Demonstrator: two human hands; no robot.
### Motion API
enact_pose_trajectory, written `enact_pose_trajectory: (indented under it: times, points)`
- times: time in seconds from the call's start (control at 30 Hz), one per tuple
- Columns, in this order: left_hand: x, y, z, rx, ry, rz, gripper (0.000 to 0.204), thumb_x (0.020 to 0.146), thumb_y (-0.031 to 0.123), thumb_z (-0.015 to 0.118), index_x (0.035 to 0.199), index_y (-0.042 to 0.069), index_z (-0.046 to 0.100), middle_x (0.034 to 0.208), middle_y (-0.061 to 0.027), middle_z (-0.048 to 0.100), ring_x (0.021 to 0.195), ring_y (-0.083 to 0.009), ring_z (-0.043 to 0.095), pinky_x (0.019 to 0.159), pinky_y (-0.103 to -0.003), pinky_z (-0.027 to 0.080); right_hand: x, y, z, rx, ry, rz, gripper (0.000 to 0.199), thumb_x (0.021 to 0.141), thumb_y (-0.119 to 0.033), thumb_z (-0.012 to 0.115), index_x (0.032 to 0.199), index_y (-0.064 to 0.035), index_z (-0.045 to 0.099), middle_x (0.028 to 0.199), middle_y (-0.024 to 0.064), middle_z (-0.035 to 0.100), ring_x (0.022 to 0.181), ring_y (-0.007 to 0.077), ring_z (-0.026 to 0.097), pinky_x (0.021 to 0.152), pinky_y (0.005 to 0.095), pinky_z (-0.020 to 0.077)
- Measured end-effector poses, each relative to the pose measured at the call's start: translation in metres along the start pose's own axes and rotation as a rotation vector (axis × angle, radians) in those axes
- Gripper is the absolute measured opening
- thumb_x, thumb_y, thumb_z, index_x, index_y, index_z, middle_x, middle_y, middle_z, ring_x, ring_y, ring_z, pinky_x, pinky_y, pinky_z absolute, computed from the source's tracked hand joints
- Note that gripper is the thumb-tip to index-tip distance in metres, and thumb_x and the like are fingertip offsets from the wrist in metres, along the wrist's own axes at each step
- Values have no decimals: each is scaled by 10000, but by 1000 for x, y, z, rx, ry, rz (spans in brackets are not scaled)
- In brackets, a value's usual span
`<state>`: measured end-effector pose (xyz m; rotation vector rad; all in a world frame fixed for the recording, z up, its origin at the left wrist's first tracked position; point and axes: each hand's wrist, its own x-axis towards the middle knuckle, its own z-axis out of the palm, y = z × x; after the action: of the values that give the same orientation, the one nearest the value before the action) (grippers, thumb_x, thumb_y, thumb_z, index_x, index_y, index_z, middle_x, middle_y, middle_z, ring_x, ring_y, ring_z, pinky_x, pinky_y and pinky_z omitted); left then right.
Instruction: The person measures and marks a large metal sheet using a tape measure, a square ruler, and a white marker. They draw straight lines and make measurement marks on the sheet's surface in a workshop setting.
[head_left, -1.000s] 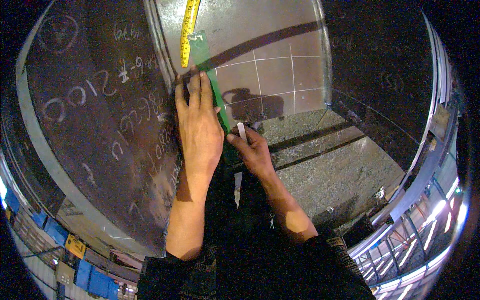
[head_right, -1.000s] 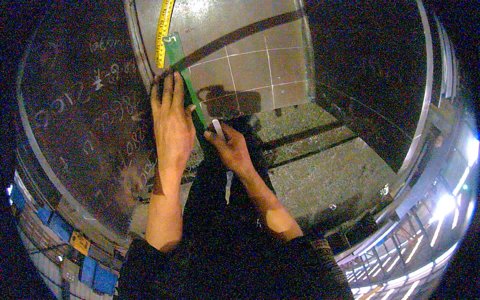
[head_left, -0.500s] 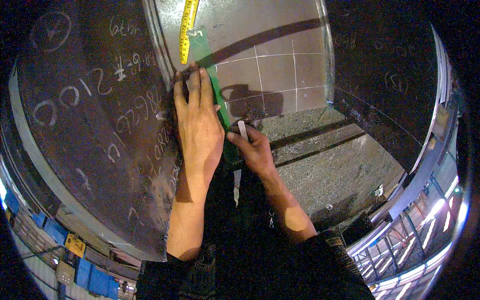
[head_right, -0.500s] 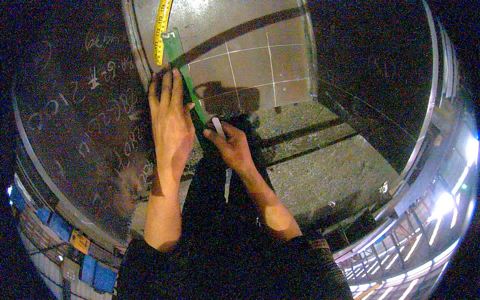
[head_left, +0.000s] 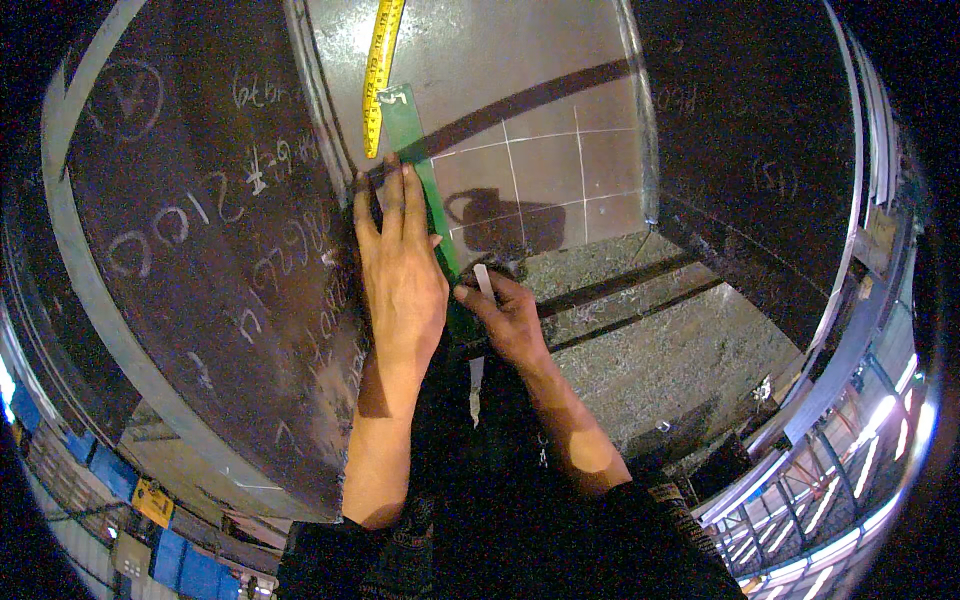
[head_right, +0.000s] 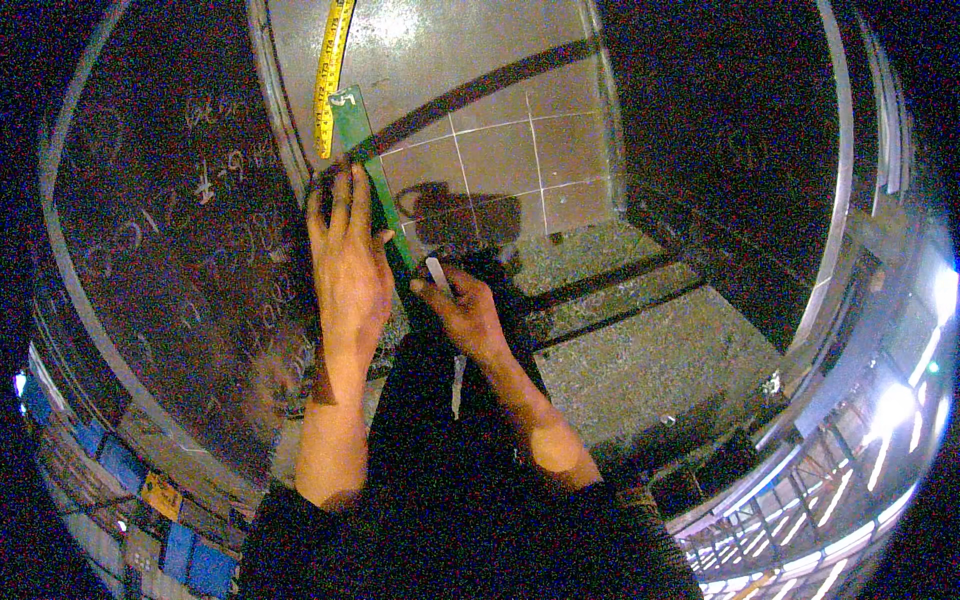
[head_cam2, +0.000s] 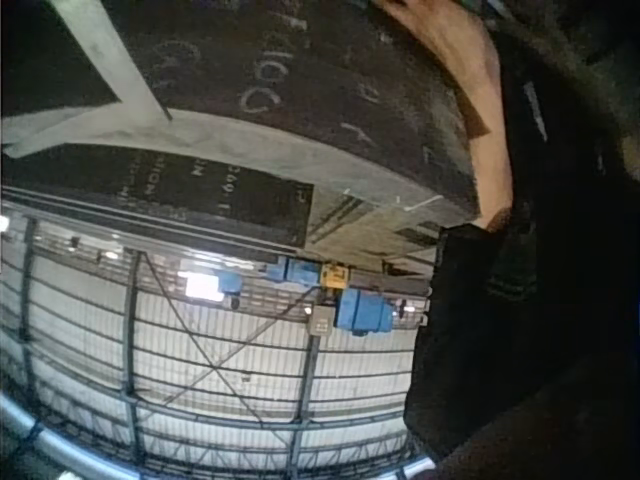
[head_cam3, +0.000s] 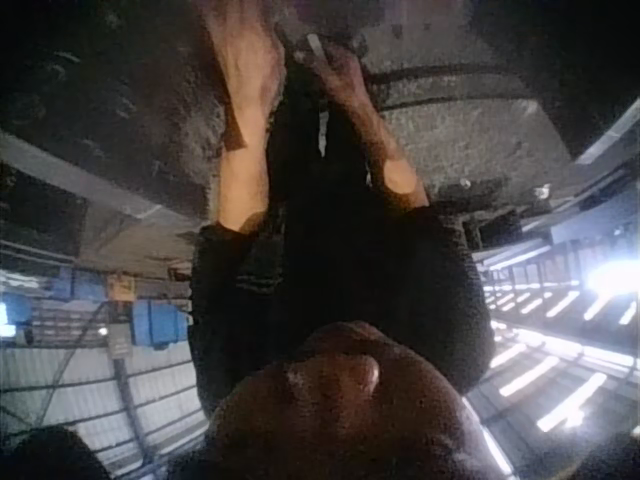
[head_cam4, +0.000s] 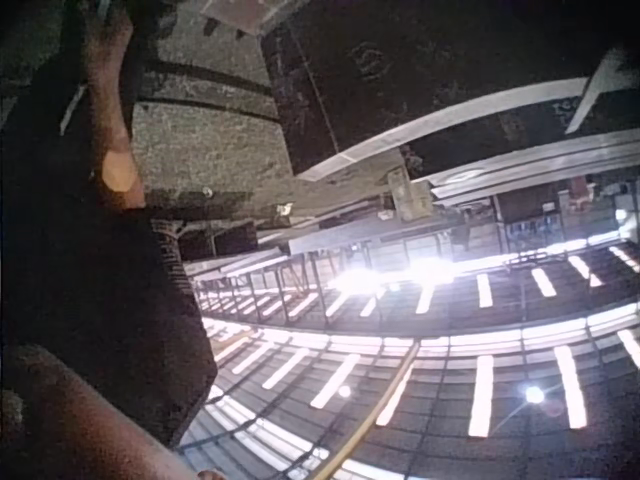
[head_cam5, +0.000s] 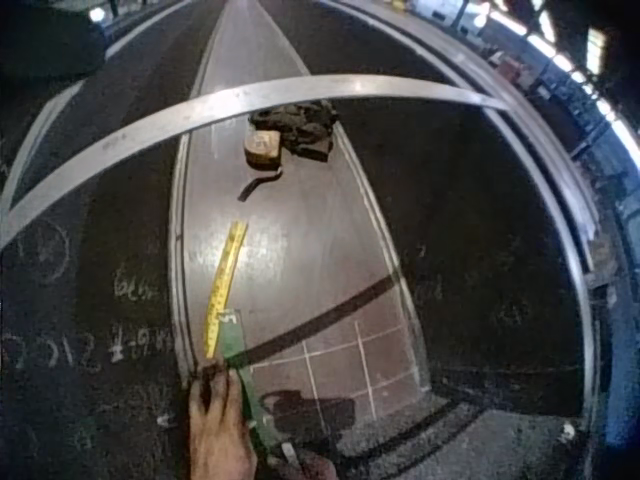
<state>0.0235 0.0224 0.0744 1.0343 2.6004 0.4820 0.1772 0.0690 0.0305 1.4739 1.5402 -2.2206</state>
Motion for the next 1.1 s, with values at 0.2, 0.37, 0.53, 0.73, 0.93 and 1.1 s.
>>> enact_pose_trajectory:
  times: [0.2, 0.37, 0.53, 0.73, 0.93, 1.1]
  points:
    - [0, 1, 0, -22, 3, -7, 650, 857, 31, 625, 1464, -23, 400, 1484, -231, 426, 1357, -480, 358, 1163, -505, 303, 1, -2, -5, -54, -44, 6, 325, 908, -229, 735, 1119, 14, 689, 986, 74, 724, 898, 120, 612, 823, 310, 505]
    - [-1, 1, 0, -25, 3, -7, 660, 850, 12, 616, 1469, -26, 390, 1501, -224, 412, 1373, -477, 344, 1171, -504, 290, 0, -3, -2, -46, -9, -13, 204, 904, -173, 720, 996, 8, 697, 872, 1, 664, 828, 91, 550, 741, 273, 456]
    - [-1, -1, 2, -15, -25, -10, 671, 843, -7, 610, 1474, -28, 382, 1523, -218, 386, 1389, -478, 325, 1178, -496, 285, -1, -6, -7, -118, -42, 57, 295, 904, -214, 735, 1090, 11, 694, 964, 64, 719, 873, 107, 601, 800, 301, 504]
    - [1, 4, 0, -12, -34, -19, 661, 842, -2, 613, 1462, -47, 388, 1527, -216, 381, 1389, -470, 329, 1182, -492, 280, -2, -7, -8, -45, -48, 77, 267, 911, -207, 728, 1076, 2, 702, 920, 43, 712, 845, 98, 596, 766, 297, 503]
    - [2, 9, -1, 19, -51, -43, 650, 831, -22, 611, 1448, -53, 410, 1520, -225, 388, 1378, -471, 340, 1174, -481, 300, 0, 4, -9, -86, -42, 4, 259, 919, -210, 719, 1066, 2, 699, 910, 22, 707, 837, 90, 585, 759, 283, 494]
    - [3, 8, -4, 19, -42, -30, 648, 822, -36, 608, 1442, -55, 419, 1512, -226, 398, 1369, -473, 352, 1163, -467, 324, -1, 3, -6, -26, -32, 1, 254, 917, -207, 719, 1065, -1, 695, 889, -5, 689, 820, 87, 562, 751, 287, 486]
